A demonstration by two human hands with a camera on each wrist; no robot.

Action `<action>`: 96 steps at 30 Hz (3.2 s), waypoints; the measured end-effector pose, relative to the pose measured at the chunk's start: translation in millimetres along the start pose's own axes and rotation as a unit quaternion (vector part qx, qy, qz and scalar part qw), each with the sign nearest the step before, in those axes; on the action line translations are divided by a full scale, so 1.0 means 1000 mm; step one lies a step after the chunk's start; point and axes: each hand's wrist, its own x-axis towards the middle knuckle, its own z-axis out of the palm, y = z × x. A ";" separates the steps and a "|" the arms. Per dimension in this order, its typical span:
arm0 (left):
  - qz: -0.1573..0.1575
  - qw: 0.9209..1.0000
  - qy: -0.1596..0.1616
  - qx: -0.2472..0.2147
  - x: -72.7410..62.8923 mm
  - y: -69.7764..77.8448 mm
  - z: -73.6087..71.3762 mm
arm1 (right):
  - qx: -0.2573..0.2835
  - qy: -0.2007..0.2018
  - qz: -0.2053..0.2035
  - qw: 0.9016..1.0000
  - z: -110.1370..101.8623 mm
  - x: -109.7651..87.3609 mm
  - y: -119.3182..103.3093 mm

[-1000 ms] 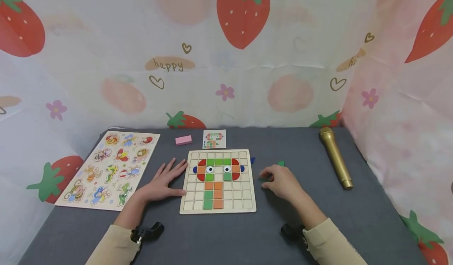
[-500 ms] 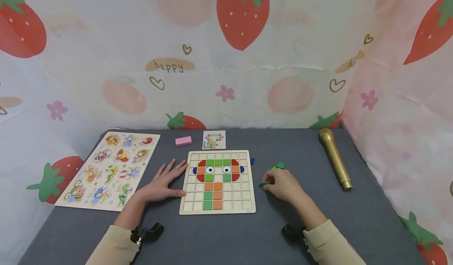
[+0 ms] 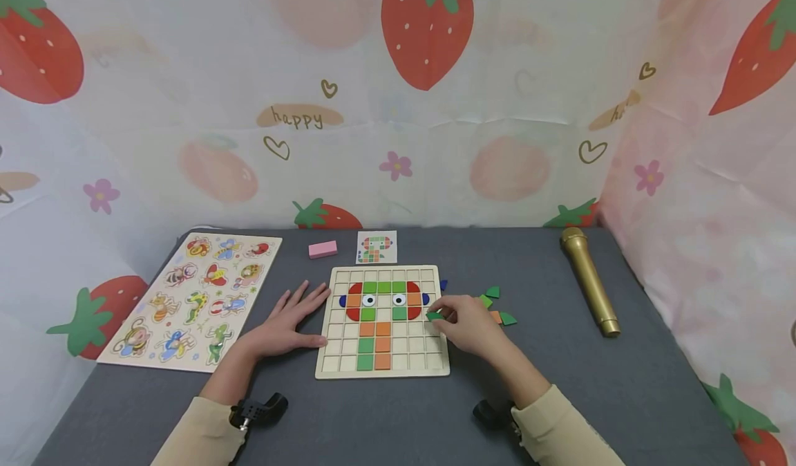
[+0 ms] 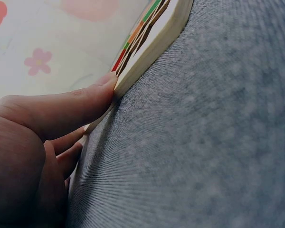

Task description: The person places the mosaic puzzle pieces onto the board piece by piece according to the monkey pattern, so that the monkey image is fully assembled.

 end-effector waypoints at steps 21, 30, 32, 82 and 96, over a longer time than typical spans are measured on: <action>-0.001 1.000 -0.002 0.000 -0.001 0.000 -0.001 | 0.014 -0.032 0.002 0.999 0.047 0.014 -0.026; 0.000 1.000 -0.001 -0.004 0.000 0.000 -0.001 | -0.012 -0.044 -0.016 0.999 0.051 0.016 -0.027; 0.000 1.000 -0.001 -0.005 0.000 0.001 -0.001 | -0.017 -0.043 -0.018 0.999 0.051 0.016 -0.027; -0.004 1.000 -0.001 -0.009 0.000 0.001 0.000 | -0.042 0.072 0.109 0.991 -0.042 0.000 0.056; -0.004 1.000 -0.002 -0.003 0.000 0.000 0.000 | -0.064 0.073 0.144 0.985 -0.041 0.003 0.056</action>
